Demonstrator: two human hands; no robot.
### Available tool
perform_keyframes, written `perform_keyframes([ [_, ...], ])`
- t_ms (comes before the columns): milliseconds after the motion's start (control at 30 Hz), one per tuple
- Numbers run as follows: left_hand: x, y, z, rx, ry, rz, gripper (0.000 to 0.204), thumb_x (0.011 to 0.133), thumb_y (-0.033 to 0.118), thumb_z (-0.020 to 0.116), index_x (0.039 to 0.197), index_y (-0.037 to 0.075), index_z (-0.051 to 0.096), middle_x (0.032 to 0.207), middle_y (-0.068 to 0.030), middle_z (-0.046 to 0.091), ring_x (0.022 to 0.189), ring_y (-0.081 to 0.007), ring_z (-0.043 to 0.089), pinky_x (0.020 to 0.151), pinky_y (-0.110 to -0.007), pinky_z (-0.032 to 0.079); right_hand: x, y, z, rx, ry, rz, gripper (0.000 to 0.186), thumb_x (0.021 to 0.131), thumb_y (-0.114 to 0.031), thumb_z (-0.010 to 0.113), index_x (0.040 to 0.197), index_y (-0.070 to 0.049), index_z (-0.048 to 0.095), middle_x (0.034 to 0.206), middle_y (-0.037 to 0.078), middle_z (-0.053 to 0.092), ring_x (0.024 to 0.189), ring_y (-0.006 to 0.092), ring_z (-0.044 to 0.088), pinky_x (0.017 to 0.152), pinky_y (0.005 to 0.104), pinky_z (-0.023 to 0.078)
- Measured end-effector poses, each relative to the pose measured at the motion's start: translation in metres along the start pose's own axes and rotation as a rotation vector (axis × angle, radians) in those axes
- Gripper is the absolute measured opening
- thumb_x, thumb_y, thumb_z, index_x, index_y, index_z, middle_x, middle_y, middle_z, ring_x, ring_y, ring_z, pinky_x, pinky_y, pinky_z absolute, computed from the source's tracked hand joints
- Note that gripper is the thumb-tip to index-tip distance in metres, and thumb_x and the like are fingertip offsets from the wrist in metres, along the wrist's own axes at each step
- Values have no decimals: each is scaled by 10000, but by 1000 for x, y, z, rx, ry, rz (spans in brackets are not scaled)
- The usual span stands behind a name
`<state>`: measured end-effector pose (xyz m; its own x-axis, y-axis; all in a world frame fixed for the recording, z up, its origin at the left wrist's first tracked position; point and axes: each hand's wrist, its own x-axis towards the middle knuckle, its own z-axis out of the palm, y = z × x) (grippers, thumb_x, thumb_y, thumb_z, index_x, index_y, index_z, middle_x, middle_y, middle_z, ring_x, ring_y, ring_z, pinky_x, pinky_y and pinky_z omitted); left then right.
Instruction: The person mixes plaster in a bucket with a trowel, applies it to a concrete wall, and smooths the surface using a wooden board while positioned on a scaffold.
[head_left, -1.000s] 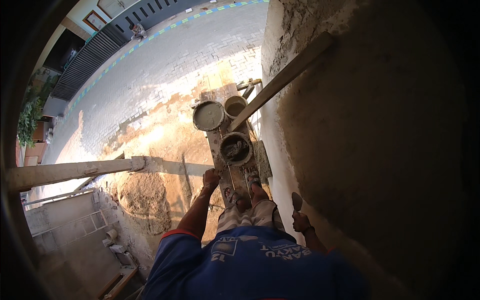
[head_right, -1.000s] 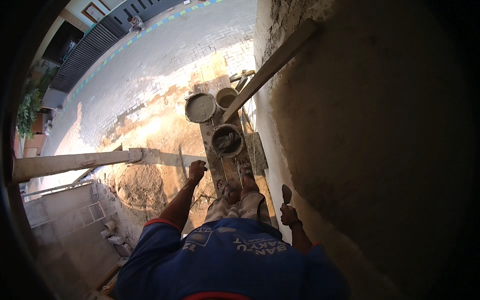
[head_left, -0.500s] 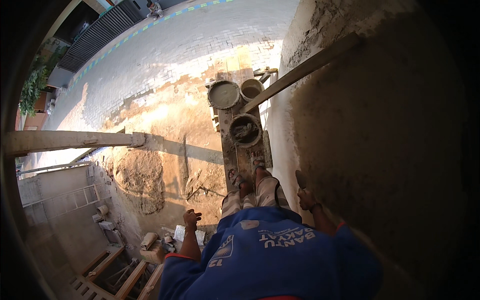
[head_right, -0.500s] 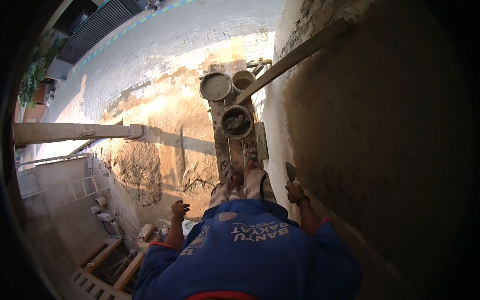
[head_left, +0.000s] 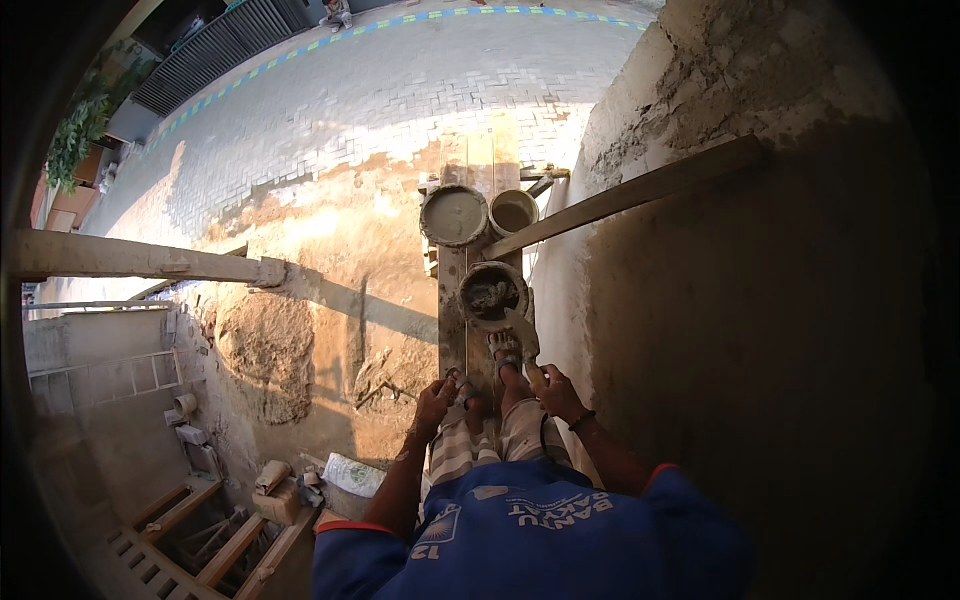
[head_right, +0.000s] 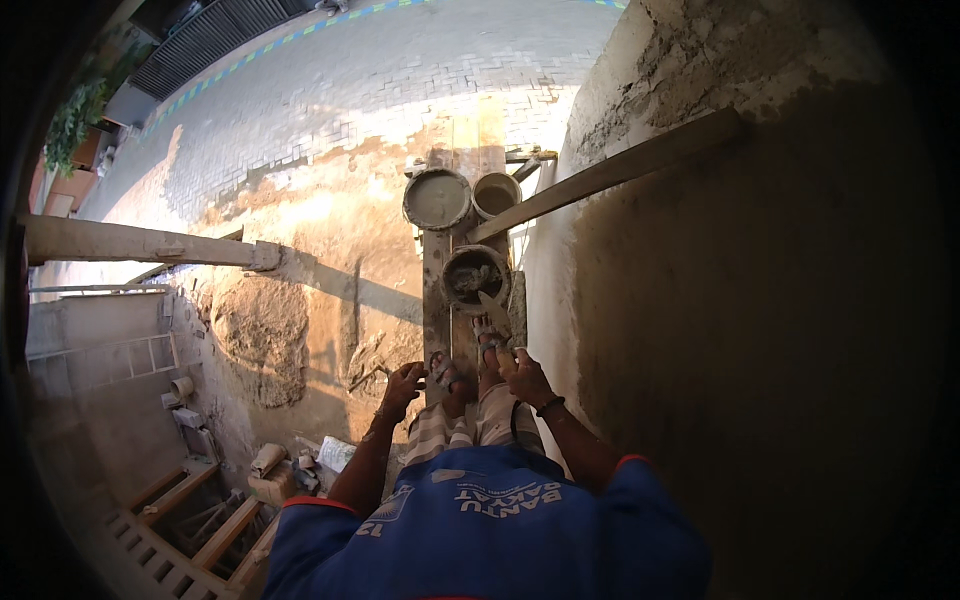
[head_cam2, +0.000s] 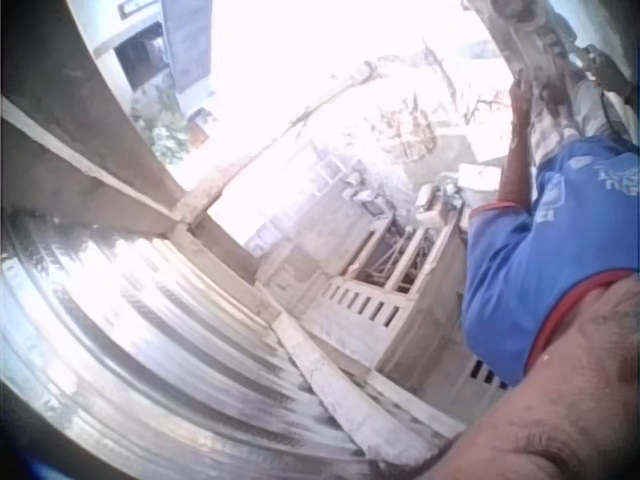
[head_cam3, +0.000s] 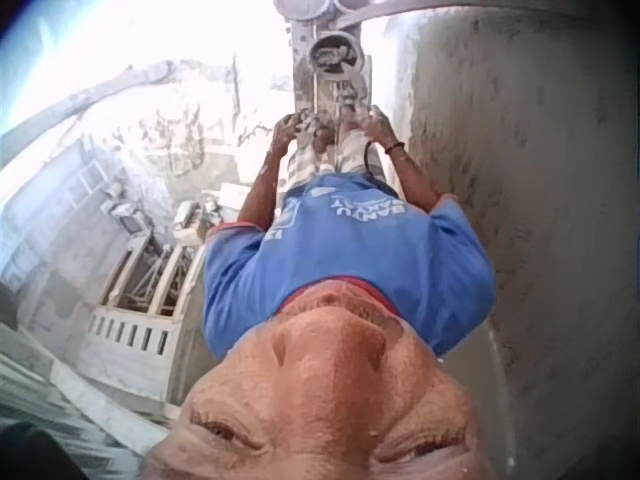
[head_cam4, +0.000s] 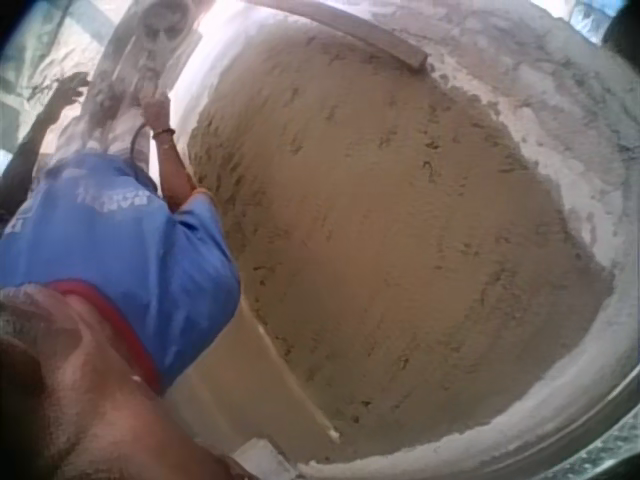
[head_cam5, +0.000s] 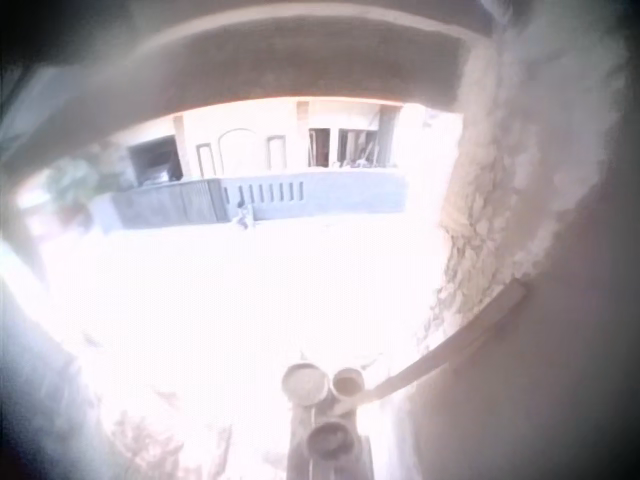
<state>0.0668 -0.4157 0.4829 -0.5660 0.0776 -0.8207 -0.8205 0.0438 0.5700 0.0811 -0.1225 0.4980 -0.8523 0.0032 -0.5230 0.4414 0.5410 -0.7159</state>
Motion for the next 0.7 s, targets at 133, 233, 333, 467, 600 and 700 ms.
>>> perform_keyframes([
  [133,72,-72,13,-210,-118,178,485,965,422,504,1188,-3,569,1056,-97,644,854,-187,608,743,-310,490,49,-55,59,-142,-3,-294,439,799,-255,619,1135,16,537,871,211,659,736,297,669,678,402,526],
  [233,101,-55,45,-310,-74,82,401,993,401,447,1100,30,555,1009,-85,618,853,-199,588,743,-339,500,86,-46,82,-190,-228,-380,440,804,-274,612,1131,17,566,926,227,652,845,376,643,739,424,516],
  [333,111,-17,56,-850,-37,-63,303,993,356,447,1006,66,531,925,-73,590,806,-214,563,742,-360,499,134,-18,98,-170,-406,-558,486,821,-272,623,1189,39,557,906,210,653,836,338,650,722,394,520],
  [467,144,-62,41,-1175,142,-157,266,978,315,491,1029,55,485,945,-138,600,815,-263,581,735,-402,516,264,-31,61,-32,-367,-275,433,787,-208,622,1140,38,575,772,192,629,706,309,633,646,398,510],
  [600,181,-128,47,-1247,125,-90,271,981,266,505,1090,18,485,1051,-228,640,909,-339,650,759,-421,540,446,-7,39,-333,9,-356,548,796,-220,596,1257,53,481,941,285,635,934,411,614,850,458,485],
  [700,203,-153,58,-1117,250,-190,271,978,267,510,1064,11,488,1064,-238,637,910,-336,651,786,-411,531,569,14,27,-719,82,-172,555,814,-256,553,1279,37,472,1178,276,582,1112,398,562,940,469,462],
])
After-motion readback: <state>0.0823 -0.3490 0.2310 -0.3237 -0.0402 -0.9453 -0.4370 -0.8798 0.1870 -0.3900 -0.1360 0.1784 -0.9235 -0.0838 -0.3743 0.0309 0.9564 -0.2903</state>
